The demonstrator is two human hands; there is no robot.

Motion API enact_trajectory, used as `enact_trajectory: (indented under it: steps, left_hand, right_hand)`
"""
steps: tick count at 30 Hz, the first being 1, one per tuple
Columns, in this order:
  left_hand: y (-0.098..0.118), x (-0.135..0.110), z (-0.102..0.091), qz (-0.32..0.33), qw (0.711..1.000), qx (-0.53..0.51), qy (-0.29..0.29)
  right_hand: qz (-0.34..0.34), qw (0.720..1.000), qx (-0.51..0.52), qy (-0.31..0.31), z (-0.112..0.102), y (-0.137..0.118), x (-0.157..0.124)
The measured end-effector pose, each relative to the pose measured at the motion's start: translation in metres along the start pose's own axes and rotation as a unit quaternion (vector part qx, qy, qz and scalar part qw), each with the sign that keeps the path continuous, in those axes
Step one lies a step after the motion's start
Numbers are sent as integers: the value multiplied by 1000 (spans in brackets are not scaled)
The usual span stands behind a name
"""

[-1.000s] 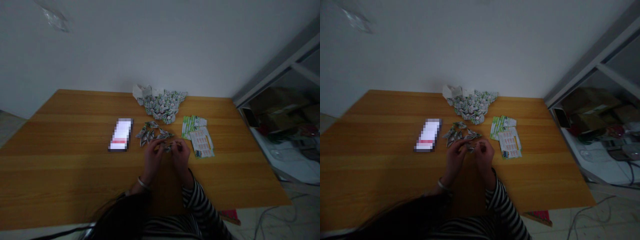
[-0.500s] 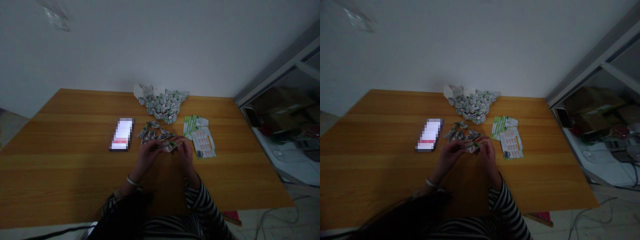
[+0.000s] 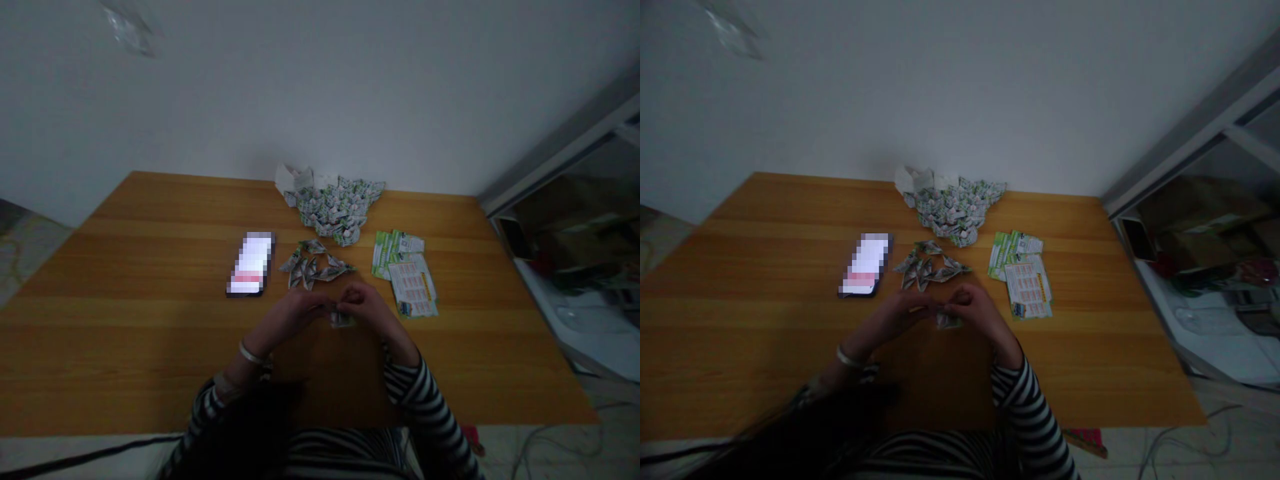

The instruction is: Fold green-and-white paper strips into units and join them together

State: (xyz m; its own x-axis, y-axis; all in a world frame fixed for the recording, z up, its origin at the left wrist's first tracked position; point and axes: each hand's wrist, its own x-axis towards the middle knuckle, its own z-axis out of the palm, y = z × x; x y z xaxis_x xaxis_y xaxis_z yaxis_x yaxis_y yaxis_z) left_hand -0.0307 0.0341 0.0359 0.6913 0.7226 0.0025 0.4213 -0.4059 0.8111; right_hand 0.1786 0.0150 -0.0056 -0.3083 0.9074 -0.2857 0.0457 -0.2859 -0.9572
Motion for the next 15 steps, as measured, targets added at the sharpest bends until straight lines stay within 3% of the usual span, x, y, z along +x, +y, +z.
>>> enact_trajectory:
  steps: [3, 8, 12, 15]
  left_hand:
    - [-2, 1, 0, 9, 1000, -18, -3]
    - [-1, 3, -6, 6, 998, -61, 8]
    - [-6, 6, -8, -3, 993, -104, 50]
    - [-13, 8, -2, -15, 981, -155, 114]
  right_hand:
    - [35, 999, -12, -32, -5, -1, 5]
    - [29, 996, -19, -77, -5, -11, 6]
    - [-57, 989, -128, -52, 9, -27, -2]
    - [-123, 964, -234, 12, 21, -37, -9]
